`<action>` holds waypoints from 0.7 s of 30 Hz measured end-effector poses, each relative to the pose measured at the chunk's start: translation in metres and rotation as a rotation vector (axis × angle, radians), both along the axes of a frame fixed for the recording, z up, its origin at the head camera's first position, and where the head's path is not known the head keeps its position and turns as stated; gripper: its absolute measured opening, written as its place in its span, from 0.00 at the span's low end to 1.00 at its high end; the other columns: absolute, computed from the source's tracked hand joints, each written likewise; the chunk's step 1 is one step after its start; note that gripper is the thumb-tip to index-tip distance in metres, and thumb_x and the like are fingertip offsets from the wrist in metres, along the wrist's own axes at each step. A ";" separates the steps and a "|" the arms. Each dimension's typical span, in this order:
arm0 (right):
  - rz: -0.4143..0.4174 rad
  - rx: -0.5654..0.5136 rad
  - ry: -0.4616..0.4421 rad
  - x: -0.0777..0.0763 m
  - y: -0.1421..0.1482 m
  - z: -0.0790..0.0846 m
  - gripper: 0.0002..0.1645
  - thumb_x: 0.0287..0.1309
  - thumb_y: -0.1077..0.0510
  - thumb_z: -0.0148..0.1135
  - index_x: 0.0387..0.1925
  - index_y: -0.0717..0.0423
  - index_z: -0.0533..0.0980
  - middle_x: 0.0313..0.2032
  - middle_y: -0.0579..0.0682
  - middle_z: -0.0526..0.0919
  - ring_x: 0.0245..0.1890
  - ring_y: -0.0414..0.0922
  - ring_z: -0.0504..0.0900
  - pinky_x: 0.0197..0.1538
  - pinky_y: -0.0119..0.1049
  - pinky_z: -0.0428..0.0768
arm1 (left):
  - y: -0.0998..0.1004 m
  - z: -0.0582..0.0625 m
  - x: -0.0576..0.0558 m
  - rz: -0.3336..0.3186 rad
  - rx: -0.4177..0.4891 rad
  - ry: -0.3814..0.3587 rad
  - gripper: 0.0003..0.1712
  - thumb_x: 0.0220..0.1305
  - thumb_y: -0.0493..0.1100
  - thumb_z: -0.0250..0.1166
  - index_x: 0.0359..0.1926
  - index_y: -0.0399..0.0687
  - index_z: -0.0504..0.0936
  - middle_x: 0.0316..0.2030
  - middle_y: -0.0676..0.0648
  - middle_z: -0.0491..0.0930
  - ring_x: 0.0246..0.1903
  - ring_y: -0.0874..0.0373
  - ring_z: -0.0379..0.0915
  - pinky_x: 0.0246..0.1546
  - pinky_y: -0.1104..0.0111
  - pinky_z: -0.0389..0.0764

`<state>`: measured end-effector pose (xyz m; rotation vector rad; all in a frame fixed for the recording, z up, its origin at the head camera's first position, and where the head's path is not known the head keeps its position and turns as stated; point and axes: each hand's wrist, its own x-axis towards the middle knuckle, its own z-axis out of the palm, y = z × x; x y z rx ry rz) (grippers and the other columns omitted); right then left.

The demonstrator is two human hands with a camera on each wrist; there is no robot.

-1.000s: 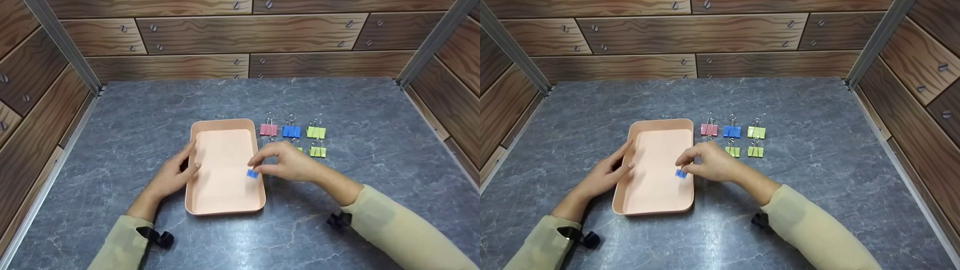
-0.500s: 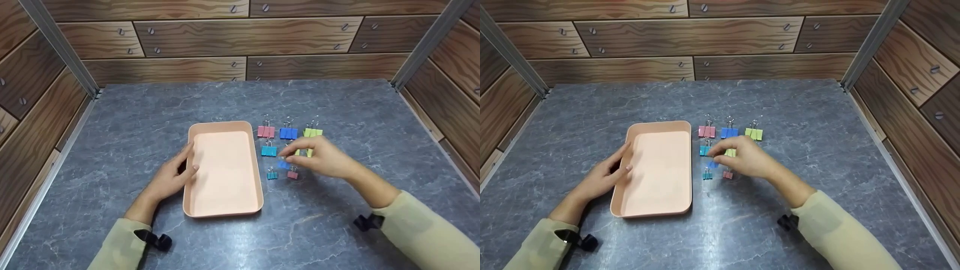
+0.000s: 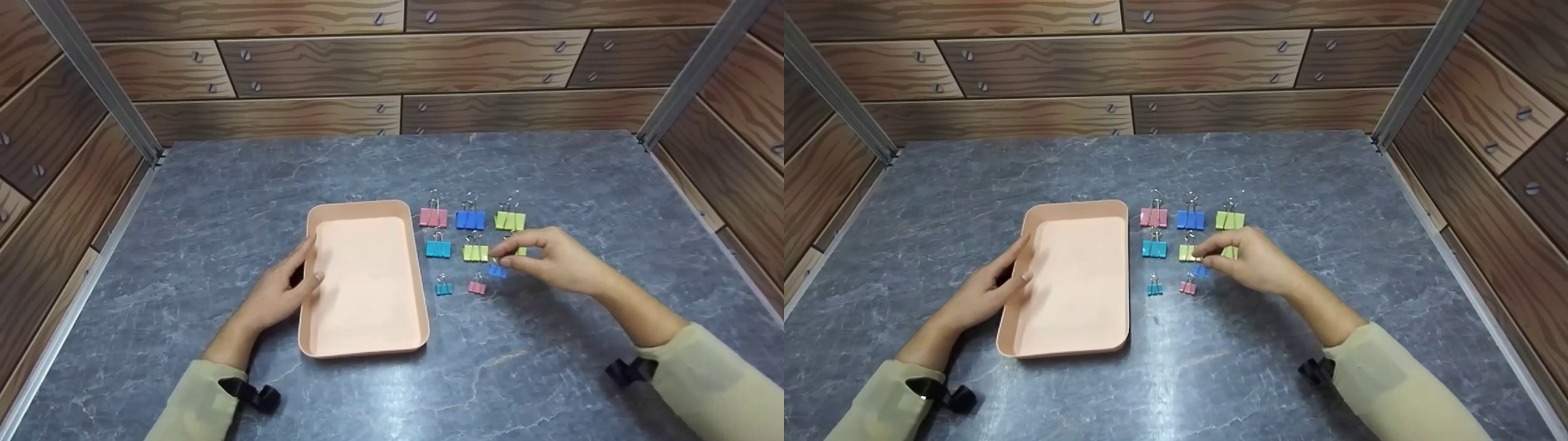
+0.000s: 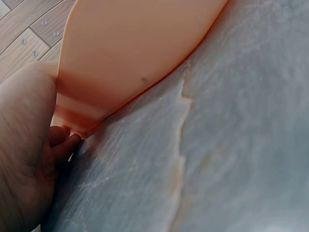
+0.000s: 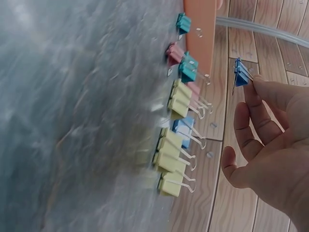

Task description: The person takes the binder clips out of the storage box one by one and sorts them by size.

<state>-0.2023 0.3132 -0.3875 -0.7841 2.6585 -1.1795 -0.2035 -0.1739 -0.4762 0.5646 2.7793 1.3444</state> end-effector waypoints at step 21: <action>-0.005 0.060 -0.032 0.000 0.022 -0.016 0.10 0.71 0.62 0.69 0.50 0.55 0.90 0.49 0.47 0.91 0.49 0.43 0.87 0.51 0.34 0.85 | 0.000 0.000 0.000 -0.007 0.013 -0.004 0.43 0.77 0.54 0.64 0.85 0.56 0.57 0.80 0.41 0.60 0.78 0.44 0.58 0.77 0.48 0.60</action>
